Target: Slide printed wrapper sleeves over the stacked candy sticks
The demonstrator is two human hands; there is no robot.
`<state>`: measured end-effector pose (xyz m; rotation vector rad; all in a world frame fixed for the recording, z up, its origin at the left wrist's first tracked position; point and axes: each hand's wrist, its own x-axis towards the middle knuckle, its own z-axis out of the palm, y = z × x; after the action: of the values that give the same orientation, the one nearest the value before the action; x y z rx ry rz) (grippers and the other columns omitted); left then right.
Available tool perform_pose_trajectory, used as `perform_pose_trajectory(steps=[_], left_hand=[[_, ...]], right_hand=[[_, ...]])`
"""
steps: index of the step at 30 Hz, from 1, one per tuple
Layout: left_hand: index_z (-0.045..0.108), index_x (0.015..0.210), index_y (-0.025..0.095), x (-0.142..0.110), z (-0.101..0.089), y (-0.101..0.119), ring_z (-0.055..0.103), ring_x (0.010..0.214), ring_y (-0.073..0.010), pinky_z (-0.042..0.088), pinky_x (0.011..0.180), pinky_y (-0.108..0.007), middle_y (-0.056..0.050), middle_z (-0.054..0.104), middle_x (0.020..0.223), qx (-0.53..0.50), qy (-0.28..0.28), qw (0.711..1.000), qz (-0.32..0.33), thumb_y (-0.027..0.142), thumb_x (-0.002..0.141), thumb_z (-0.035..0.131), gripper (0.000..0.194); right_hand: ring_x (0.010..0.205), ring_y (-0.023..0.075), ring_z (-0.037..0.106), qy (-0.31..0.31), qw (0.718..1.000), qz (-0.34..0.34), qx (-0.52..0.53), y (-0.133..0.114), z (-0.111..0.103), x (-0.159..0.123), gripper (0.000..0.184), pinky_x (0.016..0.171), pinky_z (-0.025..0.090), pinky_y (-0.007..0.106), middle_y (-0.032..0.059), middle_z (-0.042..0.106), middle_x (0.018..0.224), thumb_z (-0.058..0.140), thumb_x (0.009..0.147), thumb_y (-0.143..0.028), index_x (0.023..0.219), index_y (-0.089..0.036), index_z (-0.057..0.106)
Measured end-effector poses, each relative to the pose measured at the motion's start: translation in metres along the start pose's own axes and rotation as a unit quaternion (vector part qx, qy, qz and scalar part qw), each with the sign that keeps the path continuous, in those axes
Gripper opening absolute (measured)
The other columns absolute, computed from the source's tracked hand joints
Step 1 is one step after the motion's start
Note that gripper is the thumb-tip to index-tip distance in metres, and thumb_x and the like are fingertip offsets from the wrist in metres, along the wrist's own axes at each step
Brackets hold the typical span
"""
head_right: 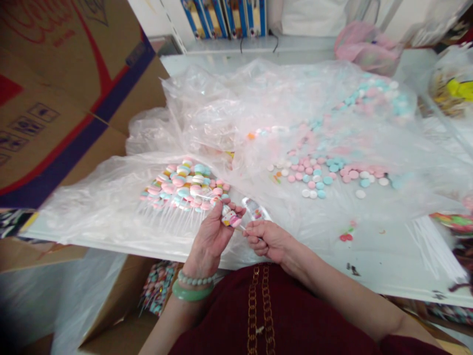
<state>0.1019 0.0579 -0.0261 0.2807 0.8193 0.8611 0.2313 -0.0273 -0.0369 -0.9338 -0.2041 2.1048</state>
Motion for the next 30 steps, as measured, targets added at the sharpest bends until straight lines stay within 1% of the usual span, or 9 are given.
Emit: perform_pose_trajectory(steps=[2, 5, 9, 13, 15, 20, 24, 28, 30], left_hand=[[0.060, 0.084, 0.014, 0.001, -0.001, 0.001, 0.066, 0.069, -0.0166, 0.055, 0.070, -0.030, -0.003, 0.062, 0.071, -0.004, 0.007, 1.000, -0.012, 0.029, 0.085, 0.061, 0.015], [0.059, 0.081, 0.014, 0.002, -0.003, 0.007, 0.067, 0.075, -0.0183, 0.056, 0.076, -0.034, -0.002, 0.063, 0.072, 0.004, 0.020, 1.000, -0.003, 0.024, 0.084, 0.061, 0.010], [0.058, 0.084, 0.014, 0.000, -0.002, 0.016, 0.069, 0.079, -0.0228, 0.057, 0.065, -0.033, -0.005, 0.066, 0.076, 0.052, 0.043, 0.998, 0.006, 0.018, 0.084, 0.059, 0.005], [0.057, 0.085, 0.014, -0.003, 0.002, 0.022, 0.069, 0.074, -0.0232, 0.058, 0.059, -0.035, -0.007, 0.067, 0.077, 0.085, 0.063, 0.994, -0.022, 0.018, 0.086, 0.055, 0.004], [0.057, 0.086, 0.013, -0.004, 0.003, 0.025, 0.069, 0.071, -0.0216, 0.057, 0.058, -0.033, -0.008, 0.067, 0.078, 0.098, 0.079, 0.991, -0.036, 0.018, 0.088, 0.053, 0.006], [0.058, 0.086, 0.013, -0.004, 0.001, 0.031, 0.069, 0.069, -0.0210, 0.057, 0.057, -0.032, -0.009, 0.067, 0.078, 0.108, 0.098, 0.989, -0.038, 0.023, 0.089, 0.053, 0.011], [0.058, 0.082, 0.013, -0.001, -0.001, 0.033, 0.069, 0.073, -0.0224, 0.057, 0.063, -0.032, -0.006, 0.065, 0.070, 0.079, 0.105, 0.991, 0.004, 0.015, 0.083, 0.056, 0.003], [0.059, 0.081, 0.013, -0.001, 0.000, 0.029, 0.069, 0.074, -0.0214, 0.056, 0.064, -0.031, -0.004, 0.066, 0.071, 0.069, 0.059, 0.995, 0.048, 0.015, 0.080, 0.061, 0.003], [0.060, 0.084, 0.014, -0.003, 0.002, 0.025, 0.068, 0.074, -0.0216, 0.056, 0.062, -0.032, -0.005, 0.066, 0.073, 0.070, 0.030, 0.995, 0.066, 0.022, 0.082, 0.061, 0.008]], right_hand=[[0.038, 0.0029, 0.016, 0.025, 0.999, -0.010, -0.018, 0.003, 0.001, 0.001, 0.024, 0.038, 0.006, 0.020, -0.0116, 0.035, 0.046, 0.068, 0.066, -0.029, 0.070, -0.019, 0.047], [0.039, 0.0049, 0.021, 0.142, 0.974, -0.106, -0.141, 0.007, -0.001, 0.003, 0.017, 0.040, 0.011, 0.021, -0.0096, 0.037, 0.046, 0.063, 0.070, -0.031, 0.070, -0.018, 0.052], [0.052, 0.0095, 0.037, 0.228, 0.876, -0.227, -0.359, 0.008, -0.006, 0.004, 0.017, 0.050, 0.027, 0.023, -0.0051, 0.041, 0.054, 0.053, 0.078, -0.030, 0.065, -0.019, 0.053], [0.064, 0.0130, 0.045, 0.231, 0.775, -0.284, -0.514, 0.007, -0.008, 0.001, 0.019, 0.062, 0.032, 0.025, -0.0024, 0.048, 0.064, 0.046, 0.085, -0.027, 0.069, -0.020, 0.053], [0.068, 0.0138, 0.047, 0.222, 0.747, -0.299, -0.550, 0.007, -0.009, -0.001, 0.020, 0.065, 0.033, 0.025, -0.0014, 0.050, 0.068, 0.045, 0.087, -0.026, 0.071, -0.020, 0.054], [0.065, 0.0133, 0.048, 0.212, 0.743, -0.288, -0.566, 0.006, -0.008, -0.002, 0.019, 0.064, 0.033, 0.024, -0.0022, 0.051, 0.066, 0.045, 0.088, -0.024, 0.071, -0.020, 0.054], [0.068, 0.0136, 0.050, 0.221, 0.723, -0.289, -0.587, 0.005, -0.009, -0.002, 0.019, 0.065, 0.033, 0.024, -0.0016, 0.054, 0.068, 0.046, 0.088, -0.023, 0.072, -0.019, 0.056], [0.069, 0.0135, 0.053, 0.231, 0.707, -0.287, -0.604, 0.005, -0.008, -0.001, 0.020, 0.065, 0.034, 0.024, -0.0017, 0.057, 0.069, 0.047, 0.089, -0.023, 0.072, -0.020, 0.058], [0.070, 0.0140, 0.054, 0.242, 0.681, -0.287, -0.628, 0.005, -0.007, -0.001, 0.021, 0.065, 0.034, 0.024, -0.0006, 0.059, 0.071, 0.047, 0.090, -0.024, 0.073, -0.019, 0.058]])
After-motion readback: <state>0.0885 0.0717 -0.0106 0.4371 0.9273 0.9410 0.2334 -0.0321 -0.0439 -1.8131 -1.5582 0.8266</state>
